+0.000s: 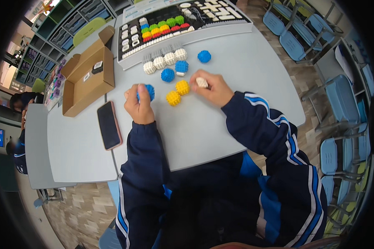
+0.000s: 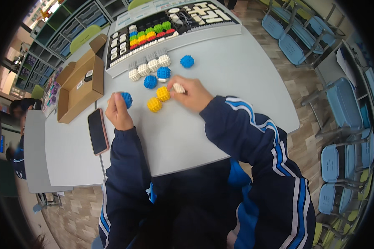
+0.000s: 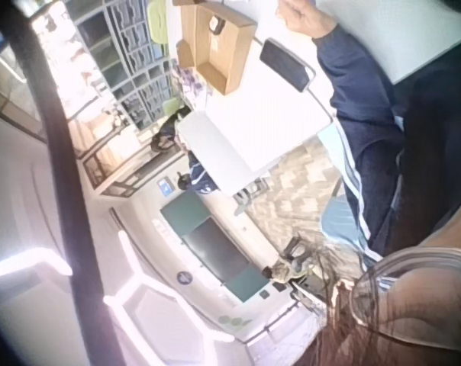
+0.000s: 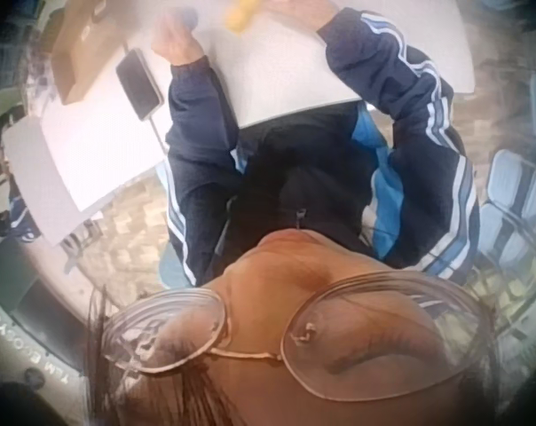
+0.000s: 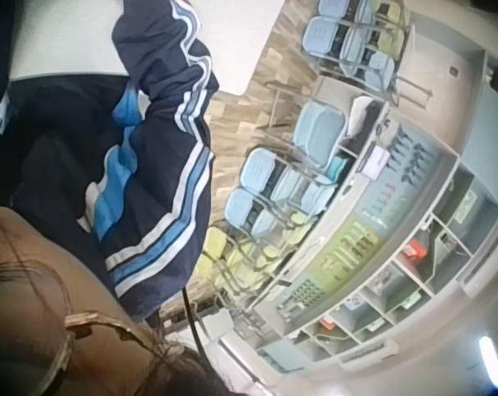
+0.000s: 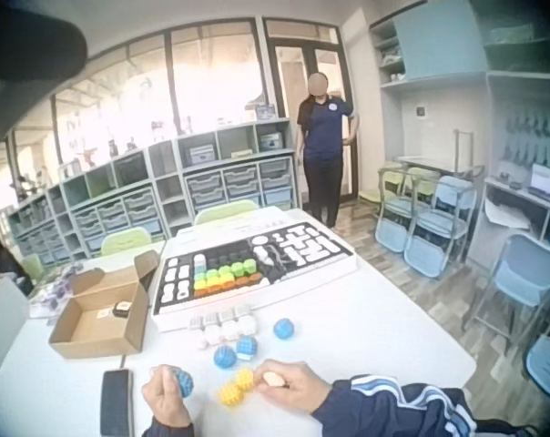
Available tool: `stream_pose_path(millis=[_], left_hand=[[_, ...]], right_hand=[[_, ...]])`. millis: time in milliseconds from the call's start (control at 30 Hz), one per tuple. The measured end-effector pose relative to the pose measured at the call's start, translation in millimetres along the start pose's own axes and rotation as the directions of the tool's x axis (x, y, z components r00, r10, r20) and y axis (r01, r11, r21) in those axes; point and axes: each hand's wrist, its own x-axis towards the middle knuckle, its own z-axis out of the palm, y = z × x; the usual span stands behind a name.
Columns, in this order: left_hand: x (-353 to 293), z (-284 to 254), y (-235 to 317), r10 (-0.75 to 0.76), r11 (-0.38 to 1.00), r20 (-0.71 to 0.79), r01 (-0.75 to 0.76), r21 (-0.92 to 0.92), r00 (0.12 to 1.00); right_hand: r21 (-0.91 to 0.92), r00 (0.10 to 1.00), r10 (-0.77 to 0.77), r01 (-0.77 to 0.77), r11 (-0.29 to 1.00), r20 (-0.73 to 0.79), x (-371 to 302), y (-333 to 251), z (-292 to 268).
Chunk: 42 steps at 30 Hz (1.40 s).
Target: The person assembles small white spherical building blocks into a linear chain, then disassembles a blue and yellow block structure into individual pieces. They reassemble the yellow and blue pieces into a compact block and place it on the table.
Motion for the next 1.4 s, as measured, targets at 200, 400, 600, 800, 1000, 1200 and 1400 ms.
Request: stream_pose_path(millis=[200,400,600,800,1000,1200,1400], left_hand=[[-0.7,20.5,-6.7,0.069,0.882,0.211,-0.158,0.444,0.975],[1.1,22.9,-24.0,-0.118,0.892,0.223,0.004,0.452,0.968],[-0.3,25.1,-33.0,-0.194,0.93,0.191,0.118,0.349,0.962],[-3.8,25.5,-28.8,-0.171,0.931,0.207,0.089,0.354,0.963],[-1.3,16.9,17.0,0.311,0.826,0.153,-0.347,0.444,0.938],[-15.6,17.1,30.9,0.141,0.986,0.285,-0.159,0.04,0.948],[-22.5,20.0,24.7,-0.048,0.983,0.323,0.102,-0.151,0.945]], right_hand=[[-0.316,1.0,0.008,-0.005,0.949,0.009,10.8,18.3,-2.5],[-0.339,0.982,-0.173,0.139,0.93,-0.072,17.7,16.7,1.0],[-0.474,0.91,-0.278,0.106,0.874,-0.308,52.9,32.5,0.8],[-0.585,0.915,-0.196,-0.052,0.81,-0.353,60.2,39.6,18.2],[-0.334,0.863,-0.371,0.257,0.907,-0.343,46.9,12.7,16.7],[-0.411,0.856,-0.518,0.466,0.784,-0.017,10.6,-36.3,31.5],[-0.318,0.89,-0.452,0.412,0.854,-0.064,14.6,-43.8,24.1]])
